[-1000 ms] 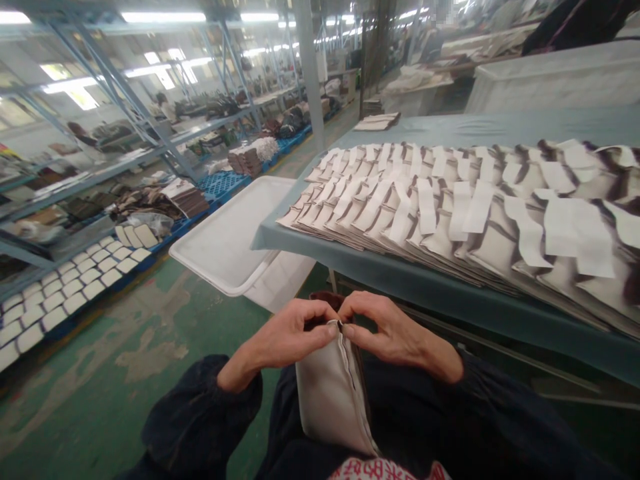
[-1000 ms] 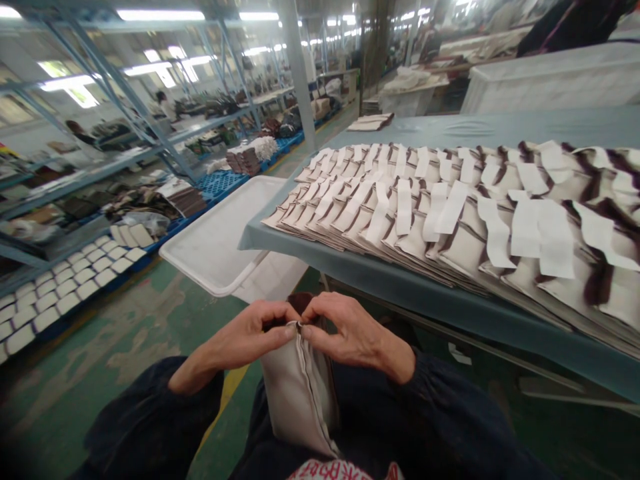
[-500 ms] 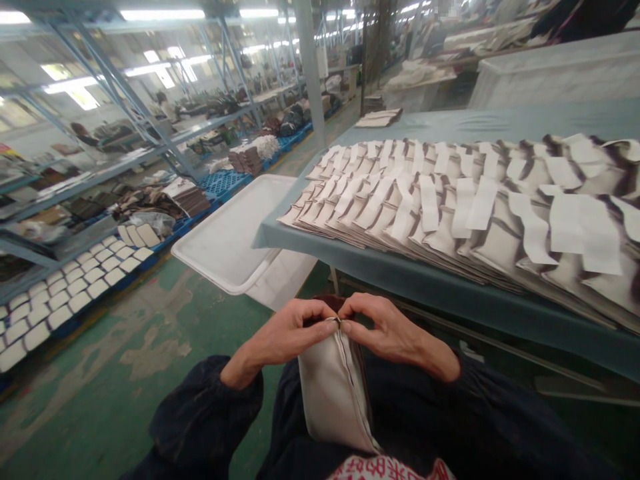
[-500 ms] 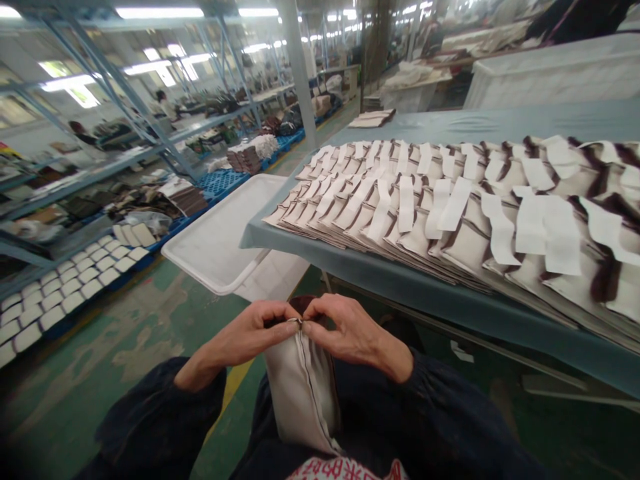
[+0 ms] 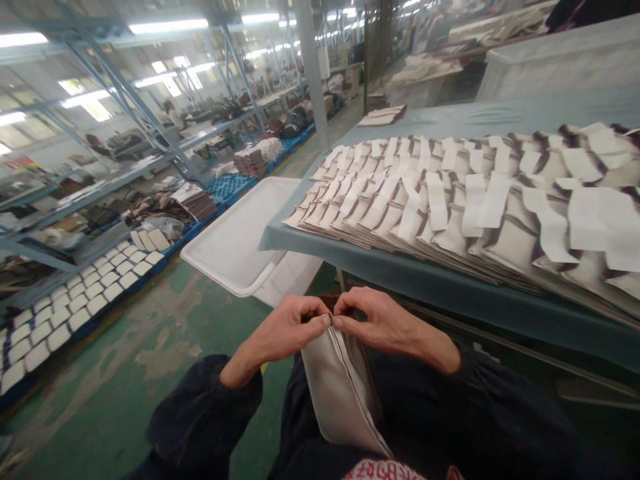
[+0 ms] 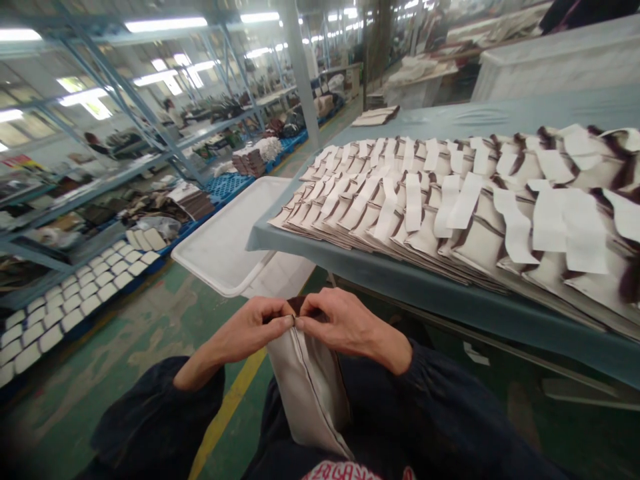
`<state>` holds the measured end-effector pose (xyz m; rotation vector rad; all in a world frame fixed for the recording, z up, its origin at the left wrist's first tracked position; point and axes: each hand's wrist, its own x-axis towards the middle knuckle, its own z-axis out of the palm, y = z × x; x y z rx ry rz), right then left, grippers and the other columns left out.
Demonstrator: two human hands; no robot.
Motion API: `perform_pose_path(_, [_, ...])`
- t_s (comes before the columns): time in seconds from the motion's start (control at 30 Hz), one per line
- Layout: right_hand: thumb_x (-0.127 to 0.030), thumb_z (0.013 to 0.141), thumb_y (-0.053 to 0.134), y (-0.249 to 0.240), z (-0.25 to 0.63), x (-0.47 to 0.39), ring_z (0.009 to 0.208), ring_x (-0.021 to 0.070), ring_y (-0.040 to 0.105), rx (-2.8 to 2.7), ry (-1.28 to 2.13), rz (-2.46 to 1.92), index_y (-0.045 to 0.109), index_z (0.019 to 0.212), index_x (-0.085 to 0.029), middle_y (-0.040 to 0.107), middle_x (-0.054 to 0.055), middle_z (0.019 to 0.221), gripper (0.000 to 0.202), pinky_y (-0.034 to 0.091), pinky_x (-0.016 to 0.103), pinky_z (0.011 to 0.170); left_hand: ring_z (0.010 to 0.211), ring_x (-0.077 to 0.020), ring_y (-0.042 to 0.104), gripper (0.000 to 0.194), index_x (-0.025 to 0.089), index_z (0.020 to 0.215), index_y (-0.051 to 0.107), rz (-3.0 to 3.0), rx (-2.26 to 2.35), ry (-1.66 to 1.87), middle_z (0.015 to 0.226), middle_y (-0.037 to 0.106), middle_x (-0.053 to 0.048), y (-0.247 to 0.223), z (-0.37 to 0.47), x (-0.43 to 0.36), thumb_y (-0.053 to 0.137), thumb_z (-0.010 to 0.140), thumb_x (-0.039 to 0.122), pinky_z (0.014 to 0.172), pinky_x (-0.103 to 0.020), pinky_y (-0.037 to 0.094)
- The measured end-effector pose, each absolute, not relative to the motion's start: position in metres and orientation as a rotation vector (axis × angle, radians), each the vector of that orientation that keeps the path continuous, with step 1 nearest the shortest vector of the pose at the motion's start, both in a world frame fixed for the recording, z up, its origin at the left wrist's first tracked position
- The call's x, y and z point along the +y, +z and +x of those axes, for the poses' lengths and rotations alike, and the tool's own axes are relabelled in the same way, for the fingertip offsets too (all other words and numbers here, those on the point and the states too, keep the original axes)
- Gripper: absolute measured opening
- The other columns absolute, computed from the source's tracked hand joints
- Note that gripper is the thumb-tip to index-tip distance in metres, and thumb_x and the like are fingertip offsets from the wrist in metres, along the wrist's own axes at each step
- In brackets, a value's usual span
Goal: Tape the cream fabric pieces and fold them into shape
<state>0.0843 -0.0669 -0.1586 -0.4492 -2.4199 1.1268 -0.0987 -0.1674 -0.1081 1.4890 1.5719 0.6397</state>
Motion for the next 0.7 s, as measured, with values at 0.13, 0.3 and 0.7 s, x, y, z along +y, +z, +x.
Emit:
perform_pose_path(0.13, [-0.027, 0.093, 0.064, -0.151, 0.081, -0.061, 0.074, 0.0161, 0.060, -2.414, 1.135, -0.458, 0.068, 0.085, -0.019, 0.068, 0.001, 0.080, 0.012, 0.040, 0.029, 0.071, 0.061, -0.0113, 0.041, 0.034, 0.015, 0.074, 0.062, 1.373, 1.517, 0.933, 0.065, 0.050, 0.004, -0.126, -0.102, -0.166, 0.063, 0.085, 0.047, 0.058, -0.024, 0.032])
perform_pose_path(0.3, [-0.031, 0.096, 0.062, -0.142, 0.083, -0.052, 0.078, 0.0165, 0.060, -2.295, 1.185, -0.433, 0.067, 0.091, -0.019, 0.070, 0.002, 0.085, 0.014, 0.043, 0.028, 0.072, 0.060, -0.0108, 0.042, 0.043, 0.015, 0.080, 0.063, 1.214, 1.441, 1.074, 0.068, 0.054, 0.003, -0.129, -0.098, -0.159, 0.068, 0.083, 0.057, 0.056, -0.023, 0.033])
perform_pose_path(0.7, [-0.028, 0.097, 0.062, -0.150, 0.121, -0.072, 0.083, 0.0160, 0.065, -2.240, 1.226, -0.296, 0.066, 0.095, -0.020, 0.072, 0.003, 0.091, 0.008, 0.049, 0.028, 0.079, 0.079, -0.0154, 0.054, 0.025, 0.017, 0.089, 0.066, 1.607, 1.379, 0.965, 0.084, 0.061, -0.002, -0.132, -0.080, -0.198, 0.055, 0.101, 0.036, 0.075, -0.027, 0.041])
